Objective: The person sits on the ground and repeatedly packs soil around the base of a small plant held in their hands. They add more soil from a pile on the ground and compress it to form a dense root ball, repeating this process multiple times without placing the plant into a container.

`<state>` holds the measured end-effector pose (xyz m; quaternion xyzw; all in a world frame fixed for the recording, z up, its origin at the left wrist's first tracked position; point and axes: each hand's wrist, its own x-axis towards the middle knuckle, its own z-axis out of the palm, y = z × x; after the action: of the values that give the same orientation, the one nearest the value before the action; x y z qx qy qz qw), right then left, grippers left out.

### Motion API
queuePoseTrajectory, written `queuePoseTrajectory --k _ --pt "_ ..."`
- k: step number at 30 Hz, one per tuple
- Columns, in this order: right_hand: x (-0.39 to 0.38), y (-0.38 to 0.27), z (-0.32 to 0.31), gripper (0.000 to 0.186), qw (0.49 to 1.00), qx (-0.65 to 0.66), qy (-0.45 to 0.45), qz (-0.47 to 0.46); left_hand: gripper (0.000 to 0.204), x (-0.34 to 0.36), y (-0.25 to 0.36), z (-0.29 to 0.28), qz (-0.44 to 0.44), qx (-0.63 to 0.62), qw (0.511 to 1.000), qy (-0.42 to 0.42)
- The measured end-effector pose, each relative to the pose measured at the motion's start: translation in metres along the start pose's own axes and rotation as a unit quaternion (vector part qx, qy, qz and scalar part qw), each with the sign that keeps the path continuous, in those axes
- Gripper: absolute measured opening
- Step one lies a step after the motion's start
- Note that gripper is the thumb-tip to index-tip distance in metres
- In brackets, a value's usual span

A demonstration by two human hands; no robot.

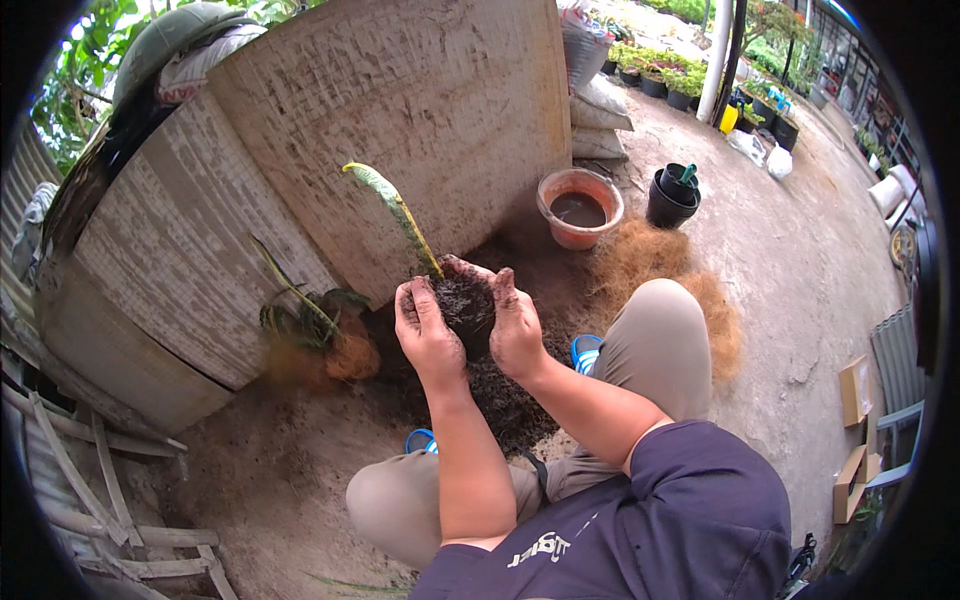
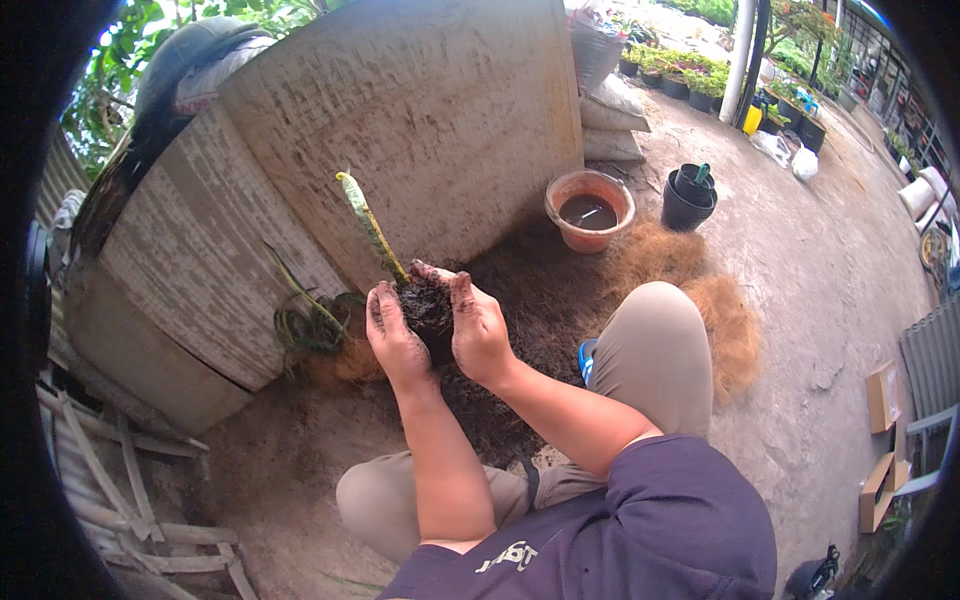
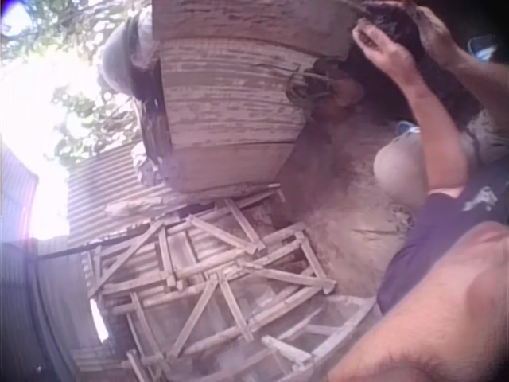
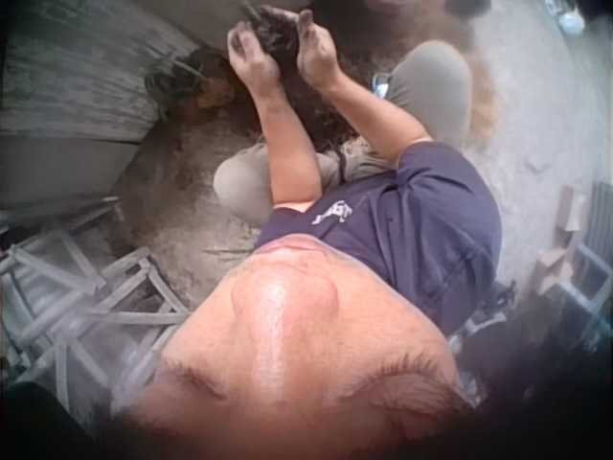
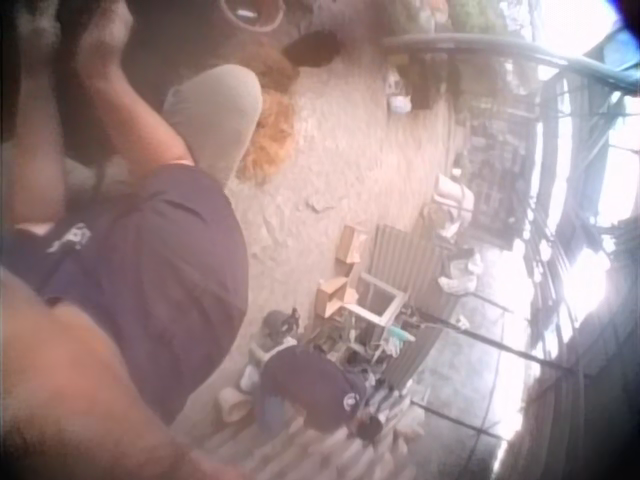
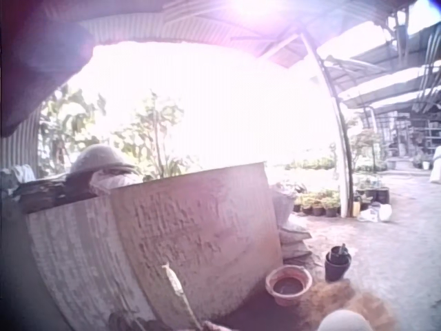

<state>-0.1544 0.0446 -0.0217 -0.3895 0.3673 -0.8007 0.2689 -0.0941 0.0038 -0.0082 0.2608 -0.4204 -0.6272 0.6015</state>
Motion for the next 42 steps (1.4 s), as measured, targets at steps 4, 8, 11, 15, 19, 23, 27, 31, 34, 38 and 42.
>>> queuePoseTrajectory --k 4,8,11,15,19,23,27,31,34,38,42 --pt "0.007 -0.004 -0.007 0.049 0.998 0.061 -0.009 0.007 0.019 0.004 0.003 0.007 -0.011 -0.003 1.000 0.004" --pt "0.015 -0.001 -0.005 0.040 0.997 0.078 0.009 0.012 0.018 0.010 0.006 0.011 -0.002 0.002 1.000 0.001" --pt "0.018 0.001 -0.006 0.035 0.994 0.098 0.009 0.038 0.017 0.013 0.001 0.010 0.004 0.011 1.000 -0.001" --pt "0.020 0.011 -0.010 0.033 0.994 0.098 0.013 0.046 0.017 0.016 -0.005 0.008 0.002 0.013 1.000 -0.003" --pt "0.019 0.005 -0.009 0.030 0.996 0.058 0.013 0.062 0.017 0.017 -0.007 0.007 -0.003 0.018 1.000 -0.007" --pt "0.020 0.001 -0.014 0.026 0.998 0.027 0.027 0.057 0.017 0.013 -0.005 0.017 0.005 0.045 0.999 -0.014" --pt "0.018 -0.005 -0.016 0.023 0.997 0.029 0.048 0.047 0.017 0.009 -0.007 0.021 0.022 0.067 0.997 -0.038" --pt "0.015 -0.010 -0.019 0.022 0.998 0.033 0.041 0.043 0.017 0.001 -0.003 0.028 0.012 0.046 0.998 -0.037" --pt "0.012 -0.015 -0.016 0.022 0.996 0.032 0.061 0.056 0.018 -0.004 0.001 0.031 0.007 0.043 0.999 -0.023" --pt "0.010 -0.017 -0.018 0.023 0.990 0.110 0.052 0.070 0.019 -0.008 0.005 0.032 0.016 0.036 0.999 -0.033" --pt "0.009 -0.031 -0.010 0.024 0.999 0.023 0.036 0.030 0.028 -0.007 0.006 0.025 0.036 0.071 0.995 -0.057"
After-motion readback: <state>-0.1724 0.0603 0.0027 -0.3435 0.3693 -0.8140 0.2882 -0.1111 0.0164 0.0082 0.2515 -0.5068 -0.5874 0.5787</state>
